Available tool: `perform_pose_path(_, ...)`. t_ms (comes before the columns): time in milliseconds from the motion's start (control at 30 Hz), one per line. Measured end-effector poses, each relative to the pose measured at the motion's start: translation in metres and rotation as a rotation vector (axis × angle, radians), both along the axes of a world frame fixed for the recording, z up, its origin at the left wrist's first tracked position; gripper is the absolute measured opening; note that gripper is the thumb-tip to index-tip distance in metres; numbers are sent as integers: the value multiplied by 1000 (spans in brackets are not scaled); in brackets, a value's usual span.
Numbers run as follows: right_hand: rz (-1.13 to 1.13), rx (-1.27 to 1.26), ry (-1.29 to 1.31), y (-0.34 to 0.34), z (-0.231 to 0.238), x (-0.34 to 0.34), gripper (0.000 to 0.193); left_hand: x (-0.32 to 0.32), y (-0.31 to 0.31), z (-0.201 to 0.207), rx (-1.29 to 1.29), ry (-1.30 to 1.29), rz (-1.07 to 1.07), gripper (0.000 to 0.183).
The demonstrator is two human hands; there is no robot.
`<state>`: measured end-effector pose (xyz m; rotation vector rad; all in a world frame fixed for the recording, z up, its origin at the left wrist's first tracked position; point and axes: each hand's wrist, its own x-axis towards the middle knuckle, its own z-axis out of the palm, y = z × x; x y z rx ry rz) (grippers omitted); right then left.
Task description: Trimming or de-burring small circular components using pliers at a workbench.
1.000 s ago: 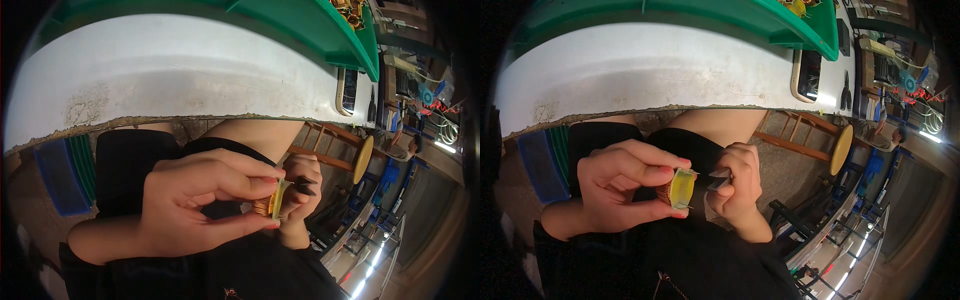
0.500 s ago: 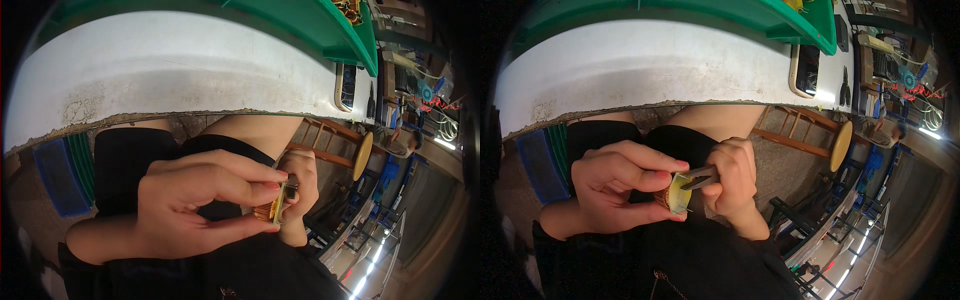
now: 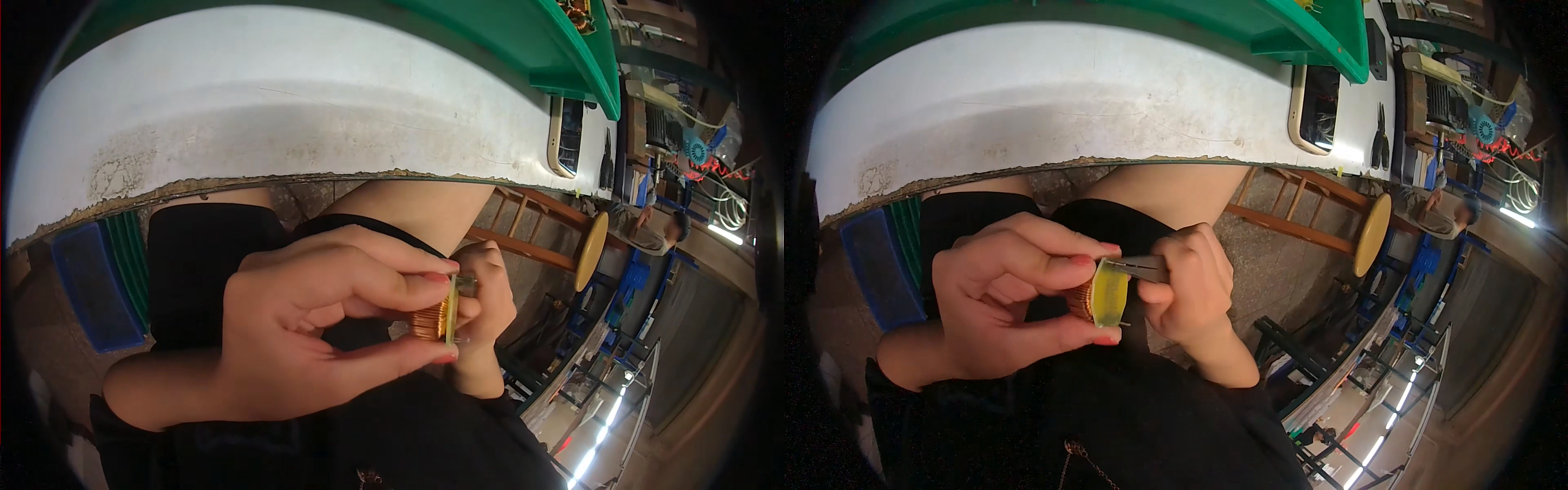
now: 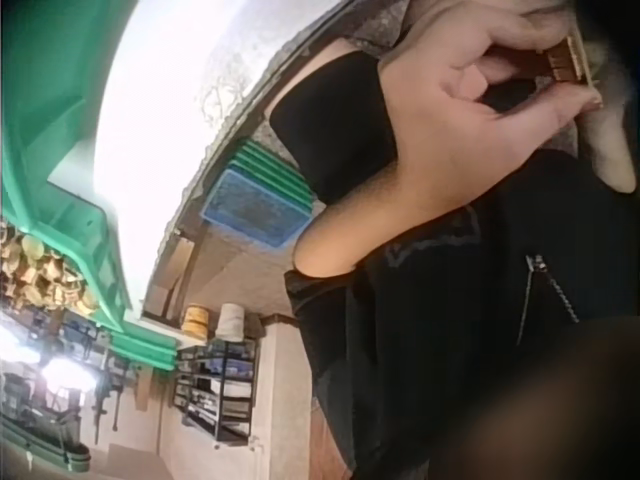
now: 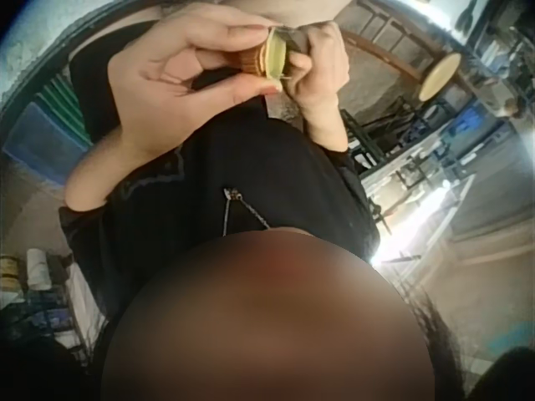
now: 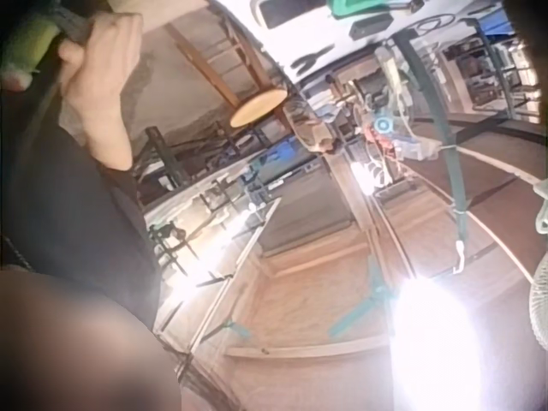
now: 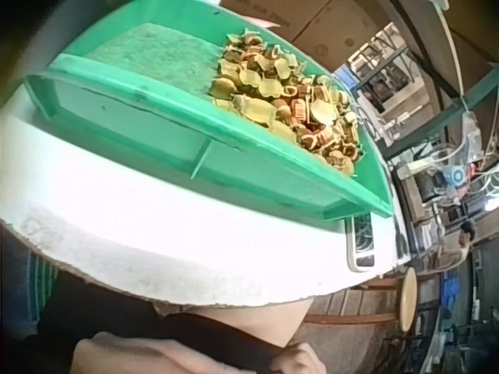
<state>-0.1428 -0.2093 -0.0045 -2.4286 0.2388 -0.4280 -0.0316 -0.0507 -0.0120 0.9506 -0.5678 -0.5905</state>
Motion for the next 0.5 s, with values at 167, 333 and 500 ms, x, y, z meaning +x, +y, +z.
perform_pose_path(167,41,186,-32,-2,3,-4,41,2,0,2,10,-53,37,43)
perform_pose_path(333,146,110,-38,-2,1,-7,41,2,-1,2,26,-93,55,43)
perform_pose_path(500,213,65,-62,-2,0,-2,41,4,1,2,48,-117,22,43)
